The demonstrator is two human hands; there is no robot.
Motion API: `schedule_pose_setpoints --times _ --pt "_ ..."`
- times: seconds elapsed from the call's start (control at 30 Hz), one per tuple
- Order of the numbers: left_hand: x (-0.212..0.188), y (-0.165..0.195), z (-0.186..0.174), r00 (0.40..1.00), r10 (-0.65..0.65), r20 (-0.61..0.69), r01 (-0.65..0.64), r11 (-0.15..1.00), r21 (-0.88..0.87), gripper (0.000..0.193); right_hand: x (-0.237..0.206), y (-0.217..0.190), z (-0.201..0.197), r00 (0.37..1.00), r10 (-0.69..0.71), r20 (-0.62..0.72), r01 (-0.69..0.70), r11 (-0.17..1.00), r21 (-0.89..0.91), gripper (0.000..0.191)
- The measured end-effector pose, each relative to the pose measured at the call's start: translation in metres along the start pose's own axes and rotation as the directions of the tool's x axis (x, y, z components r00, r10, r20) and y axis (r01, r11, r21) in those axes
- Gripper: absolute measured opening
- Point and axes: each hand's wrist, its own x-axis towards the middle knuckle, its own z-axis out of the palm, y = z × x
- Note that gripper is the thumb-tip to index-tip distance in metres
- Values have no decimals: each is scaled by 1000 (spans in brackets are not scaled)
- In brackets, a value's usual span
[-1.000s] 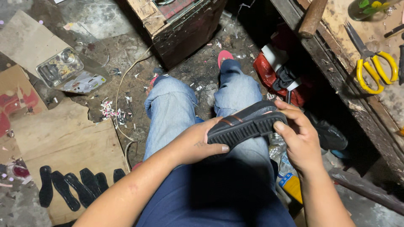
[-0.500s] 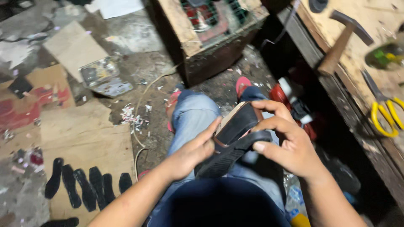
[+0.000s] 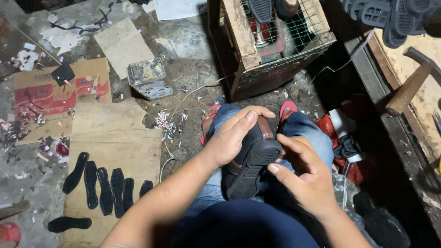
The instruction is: The person sits on the floor holding a shoe with a rubber sole on their lap. They scrape and trim the sole edge with a knife, hammer the sole, press and fit the sole to the shoe upper, then place the finished shoe on a rack and pick up another sole.
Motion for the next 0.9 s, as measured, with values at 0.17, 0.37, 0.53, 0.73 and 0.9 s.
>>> schedule_pose_setpoints --times 0.17,0.37,0.53,0.73,0.9 --pt "0 -4 1 996 89 2 -88 981 176 43 -4 7 -1 994 -88 -62 90 996 22 46" --pt "-1 1 4 992 124 2 -120 960 252 42 -3 1 3 990 -103 -95 106 994 24 39" --pt "-1 3 4 993 111 26 -114 968 222 41 -4 0 5 988 -105 -115 108 994 24 36" --pt "-2 6 4 988 145 47 -152 926 344 43 -5 2 5 987 -45 -155 50 998 32 36" --pt "-4 15 6 978 196 65 -202 851 485 47 -6 6 7 982 -67 -179 76 996 49 37"
